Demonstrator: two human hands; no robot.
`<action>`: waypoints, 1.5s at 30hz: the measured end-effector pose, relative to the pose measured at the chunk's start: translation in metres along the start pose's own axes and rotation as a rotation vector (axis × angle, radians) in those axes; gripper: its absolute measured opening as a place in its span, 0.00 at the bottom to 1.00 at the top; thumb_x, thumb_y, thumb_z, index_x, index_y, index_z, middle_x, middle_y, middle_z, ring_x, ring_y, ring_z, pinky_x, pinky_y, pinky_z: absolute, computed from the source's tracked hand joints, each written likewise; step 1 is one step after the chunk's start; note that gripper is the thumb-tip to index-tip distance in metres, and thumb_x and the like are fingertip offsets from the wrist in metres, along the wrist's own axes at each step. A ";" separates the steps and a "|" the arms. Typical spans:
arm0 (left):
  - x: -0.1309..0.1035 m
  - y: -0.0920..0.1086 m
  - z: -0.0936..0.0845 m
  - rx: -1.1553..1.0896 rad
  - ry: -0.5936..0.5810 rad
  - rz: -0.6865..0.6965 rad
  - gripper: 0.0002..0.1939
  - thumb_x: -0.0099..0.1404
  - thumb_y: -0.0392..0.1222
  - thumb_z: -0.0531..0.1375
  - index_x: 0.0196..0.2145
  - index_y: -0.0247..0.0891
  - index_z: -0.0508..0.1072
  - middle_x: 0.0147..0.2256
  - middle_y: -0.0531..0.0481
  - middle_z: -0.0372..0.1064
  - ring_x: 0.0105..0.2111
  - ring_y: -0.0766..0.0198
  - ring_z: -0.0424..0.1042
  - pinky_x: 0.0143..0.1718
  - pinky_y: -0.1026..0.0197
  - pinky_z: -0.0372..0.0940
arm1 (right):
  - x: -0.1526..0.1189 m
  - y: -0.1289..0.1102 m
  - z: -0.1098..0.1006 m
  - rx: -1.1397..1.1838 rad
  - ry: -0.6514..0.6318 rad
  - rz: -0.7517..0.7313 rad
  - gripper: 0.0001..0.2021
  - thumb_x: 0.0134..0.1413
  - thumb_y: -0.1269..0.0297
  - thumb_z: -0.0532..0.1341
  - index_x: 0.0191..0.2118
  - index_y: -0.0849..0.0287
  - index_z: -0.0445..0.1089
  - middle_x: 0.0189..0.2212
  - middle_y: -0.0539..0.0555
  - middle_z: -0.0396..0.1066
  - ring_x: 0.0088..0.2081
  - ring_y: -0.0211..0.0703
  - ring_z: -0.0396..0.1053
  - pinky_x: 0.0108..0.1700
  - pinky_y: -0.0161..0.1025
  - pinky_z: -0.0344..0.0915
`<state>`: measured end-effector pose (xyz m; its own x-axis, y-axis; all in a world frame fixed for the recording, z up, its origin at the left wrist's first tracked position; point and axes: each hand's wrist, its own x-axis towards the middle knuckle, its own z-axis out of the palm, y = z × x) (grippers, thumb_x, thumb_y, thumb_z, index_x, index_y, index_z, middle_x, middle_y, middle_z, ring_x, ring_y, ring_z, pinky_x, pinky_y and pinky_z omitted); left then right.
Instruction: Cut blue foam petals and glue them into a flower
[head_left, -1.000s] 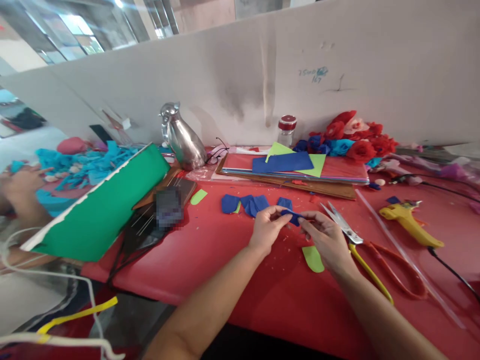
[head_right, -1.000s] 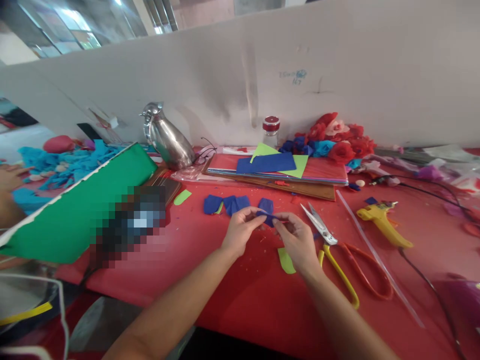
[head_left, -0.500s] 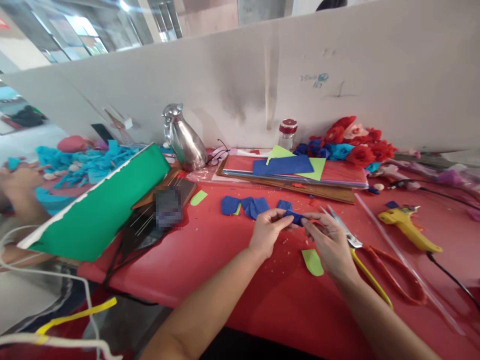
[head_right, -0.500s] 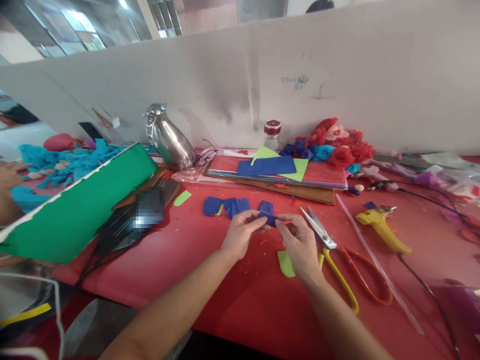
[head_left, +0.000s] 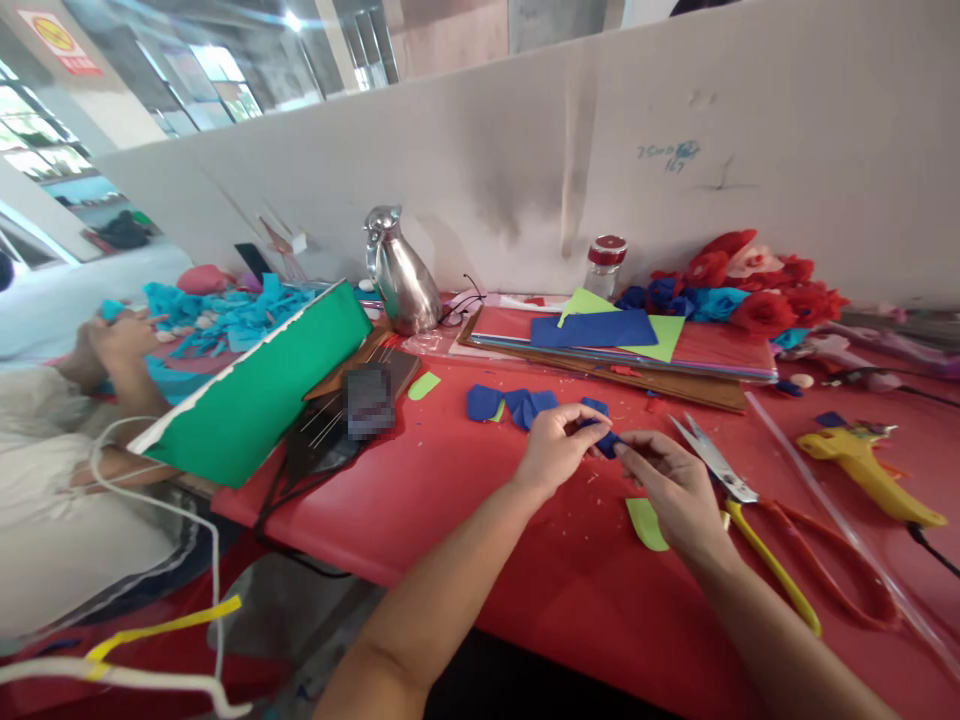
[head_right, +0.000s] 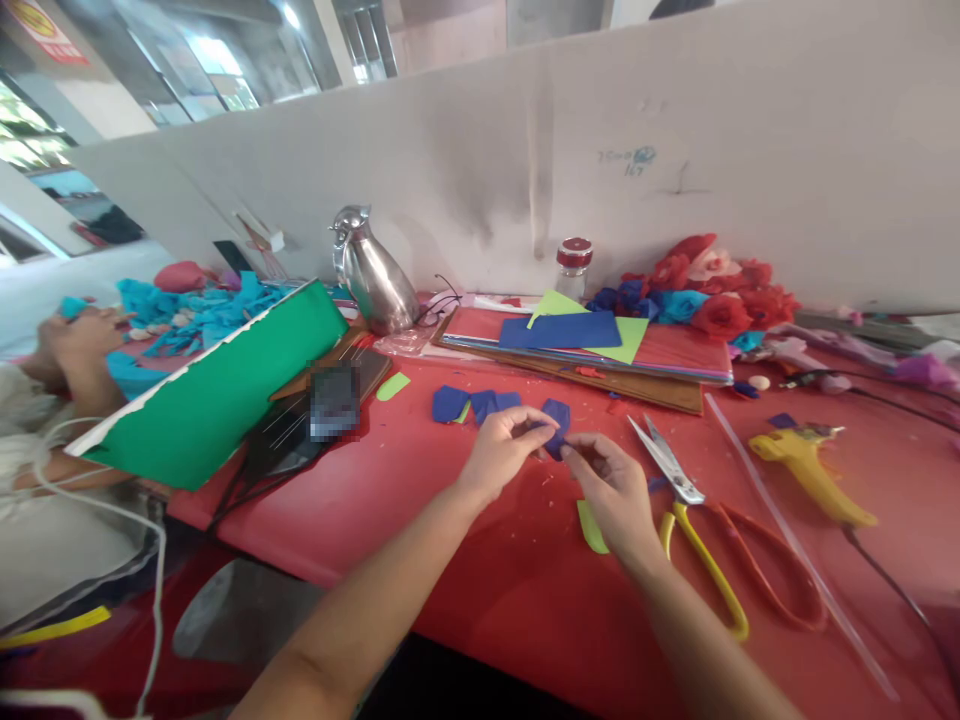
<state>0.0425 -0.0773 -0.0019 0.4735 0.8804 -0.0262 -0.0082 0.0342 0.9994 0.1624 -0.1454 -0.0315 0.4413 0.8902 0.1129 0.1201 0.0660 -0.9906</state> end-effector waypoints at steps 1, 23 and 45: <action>-0.002 0.005 -0.003 0.074 -0.019 0.014 0.04 0.57 0.39 0.59 0.29 0.36 0.73 0.24 0.53 0.69 0.21 0.70 0.67 0.27 0.65 0.63 | -0.001 -0.001 0.001 -0.005 -0.023 -0.013 0.10 0.44 0.57 0.64 0.30 0.58 0.72 0.23 0.51 0.72 0.23 0.37 0.65 0.26 0.34 0.61; -0.211 -0.022 -0.121 1.329 -0.410 -0.868 0.17 0.53 0.25 0.55 0.39 0.36 0.73 0.47 0.39 0.71 0.48 0.51 0.71 0.47 0.55 0.61 | -0.027 -0.026 -0.065 -1.220 -0.361 -0.124 0.11 0.52 0.57 0.60 0.35 0.60 0.73 0.35 0.59 0.74 0.40 0.53 0.70 0.41 0.44 0.63; 0.126 0.005 -0.074 0.256 0.460 -0.163 0.08 0.51 0.30 0.63 0.30 0.37 0.71 0.26 0.49 0.72 0.33 0.62 0.73 0.32 0.66 0.62 | -0.005 0.015 0.011 -0.823 -0.456 -0.231 0.08 0.56 0.69 0.51 0.33 0.54 0.66 0.29 0.53 0.74 0.31 0.45 0.72 0.30 0.34 0.56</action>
<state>0.0371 0.0689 -0.0018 0.0168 0.9913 -0.1309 0.2747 0.1213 0.9539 0.1520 -0.1440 -0.0474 -0.0381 0.9957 0.0849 0.8223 0.0795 -0.5634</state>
